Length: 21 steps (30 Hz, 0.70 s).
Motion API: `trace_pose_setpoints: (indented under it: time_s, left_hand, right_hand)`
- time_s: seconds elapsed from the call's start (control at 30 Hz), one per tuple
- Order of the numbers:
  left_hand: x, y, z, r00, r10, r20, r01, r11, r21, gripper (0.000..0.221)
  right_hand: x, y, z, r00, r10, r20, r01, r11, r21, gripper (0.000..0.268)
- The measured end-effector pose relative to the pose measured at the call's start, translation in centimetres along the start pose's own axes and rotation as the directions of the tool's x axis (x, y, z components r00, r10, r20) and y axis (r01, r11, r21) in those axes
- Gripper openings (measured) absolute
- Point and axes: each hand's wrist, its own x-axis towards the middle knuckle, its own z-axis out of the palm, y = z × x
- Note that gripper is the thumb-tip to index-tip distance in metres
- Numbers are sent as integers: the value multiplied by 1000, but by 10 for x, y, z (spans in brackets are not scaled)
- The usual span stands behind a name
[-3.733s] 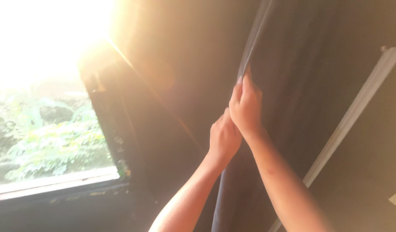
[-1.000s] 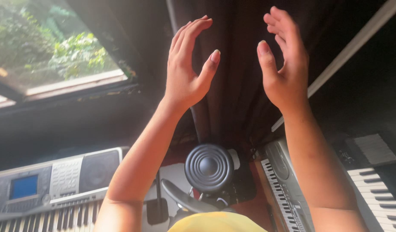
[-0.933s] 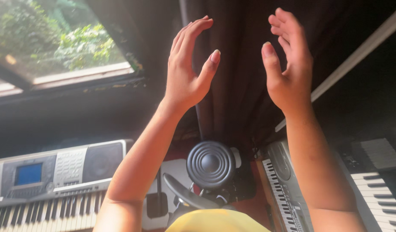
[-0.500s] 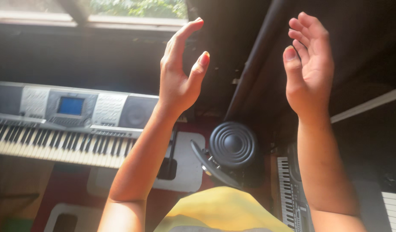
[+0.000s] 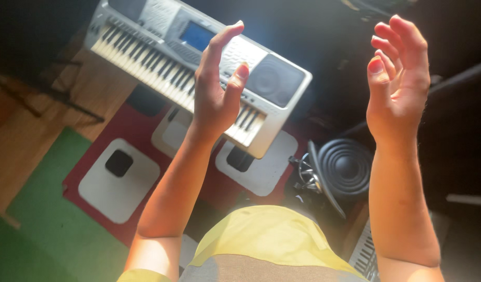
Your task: The person closes a curtain over a window, picks up and moves a small keyboard, touches keys on a larger keyboard, pulls down a projector screen, and moves a stool.
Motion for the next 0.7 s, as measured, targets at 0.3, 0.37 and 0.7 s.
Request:
trace_pose_setpoints:
  time_s: [0.3, 0.37, 0.7]
  left_hand:
    - [-78, 11, -112, 954, -123, -272, 163, 978, 128, 42]
    - [-95, 17, -129, 922, -187, -339, 231, 969, 93, 45]
    - [-177, 46, -163, 760, -206, -616, 414, 885, 214, 47]
  right_hand:
    - [9, -11, 123, 942, -81, 326, -14, 960, 279, 53]
    - [9, -14, 147, 916, -107, 387, -15, 954, 301, 50]
    - [7, -15, 236, 735, -260, 626, -106, 869, 484, 44]
